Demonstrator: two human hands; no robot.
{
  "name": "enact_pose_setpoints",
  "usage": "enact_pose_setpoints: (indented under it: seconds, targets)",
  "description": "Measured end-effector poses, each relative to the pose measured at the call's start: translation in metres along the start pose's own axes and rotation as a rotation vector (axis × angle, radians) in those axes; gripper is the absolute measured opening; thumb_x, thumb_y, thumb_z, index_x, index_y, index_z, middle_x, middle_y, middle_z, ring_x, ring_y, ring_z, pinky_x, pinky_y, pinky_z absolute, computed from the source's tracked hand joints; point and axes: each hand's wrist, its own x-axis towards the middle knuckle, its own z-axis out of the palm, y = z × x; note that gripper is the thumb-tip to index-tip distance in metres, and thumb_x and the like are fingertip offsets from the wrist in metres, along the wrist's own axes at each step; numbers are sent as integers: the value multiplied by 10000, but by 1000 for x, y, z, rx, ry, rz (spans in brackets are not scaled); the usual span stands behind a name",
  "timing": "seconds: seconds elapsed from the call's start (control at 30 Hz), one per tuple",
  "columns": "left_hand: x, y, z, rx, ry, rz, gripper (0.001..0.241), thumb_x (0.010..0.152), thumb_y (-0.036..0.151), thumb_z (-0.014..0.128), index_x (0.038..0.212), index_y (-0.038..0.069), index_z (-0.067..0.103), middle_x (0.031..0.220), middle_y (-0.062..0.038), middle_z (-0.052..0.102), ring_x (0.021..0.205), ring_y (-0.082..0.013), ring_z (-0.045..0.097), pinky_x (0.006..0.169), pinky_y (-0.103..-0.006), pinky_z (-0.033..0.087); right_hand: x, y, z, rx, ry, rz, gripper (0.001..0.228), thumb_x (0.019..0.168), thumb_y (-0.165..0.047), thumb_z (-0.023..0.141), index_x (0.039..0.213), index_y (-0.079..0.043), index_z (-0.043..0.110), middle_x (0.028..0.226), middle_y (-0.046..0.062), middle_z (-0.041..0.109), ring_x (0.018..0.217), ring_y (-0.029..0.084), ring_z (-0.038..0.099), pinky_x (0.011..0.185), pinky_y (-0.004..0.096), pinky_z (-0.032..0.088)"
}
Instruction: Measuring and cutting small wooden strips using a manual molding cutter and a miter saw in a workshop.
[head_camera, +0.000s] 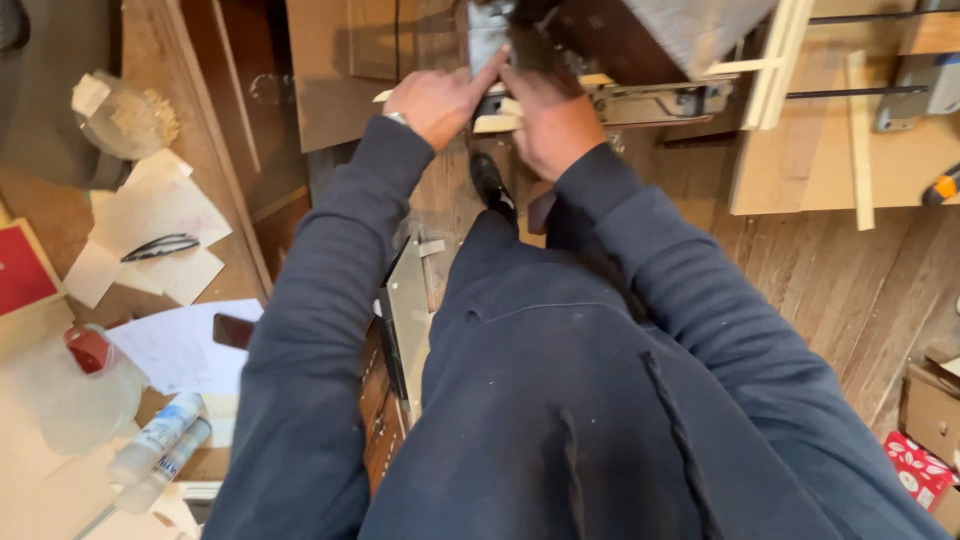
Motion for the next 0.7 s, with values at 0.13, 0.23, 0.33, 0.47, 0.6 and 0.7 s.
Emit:
enact_pose_setpoints:
  seconds: [0.13,0.23,0.33,0.47,0.6,0.7]
  targets:
    - [-20,-14,0,-77,-1,-257,705,901,-33,627,1551,155,427,988,-127,707,953,-301,696,829,-429,536,8,0,0,-9,-29,-1,507,835,-25,681,1335,12,603,1315,202,634,1167,414,598,1014,460,497]
    - [-79,-26,4,-467,632,-348,792,756,75,868,1449,100,485,1242,-183,689,1154,-319,632,966,-384,517,10,-2,-1,-40,-96,70,421,869,-26,669,1286,3,620,1235,190,650,1107,391,622,979,456,519]
    - [-111,-39,85,-1630,902,-600,579,908,-90,745,1430,73,553,1410,-193,618,1361,-304,606,1150,-425,524,11,1,2,-54,-52,-22,407,851,-43,690,1248,0,618,1187,187,647,1076,399,628,932,459,526]
    - [-100,-31,138,-2038,1043,-620,478,921,-51,722,1356,67,563,1390,-176,610,1294,-335,613,1099,-462,531,12,-1,2,-83,-107,62,365,897,-35,675,1260,-35,635,1167,174,656,1019,382,645,876,460,535]
    - [-72,-19,174,-2321,1205,-254,422,970,-39,707,1339,104,562,1481,-196,563,1340,-368,579,1147,-497,508,11,-1,5,-90,-101,46,362,901,-65,704,1255,-40,633,1135,190,641,1011,403,633,855,476,528]
    - [-54,-3,165,-2446,1230,-71,383,989,16,702,1325,149,576,1507,-168,557,1389,-393,554,1145,-507,505,7,4,8,-134,-84,45,331,928,-79,710,1249,-42,639,1135,190,643,1018,409,631,858,482,525]
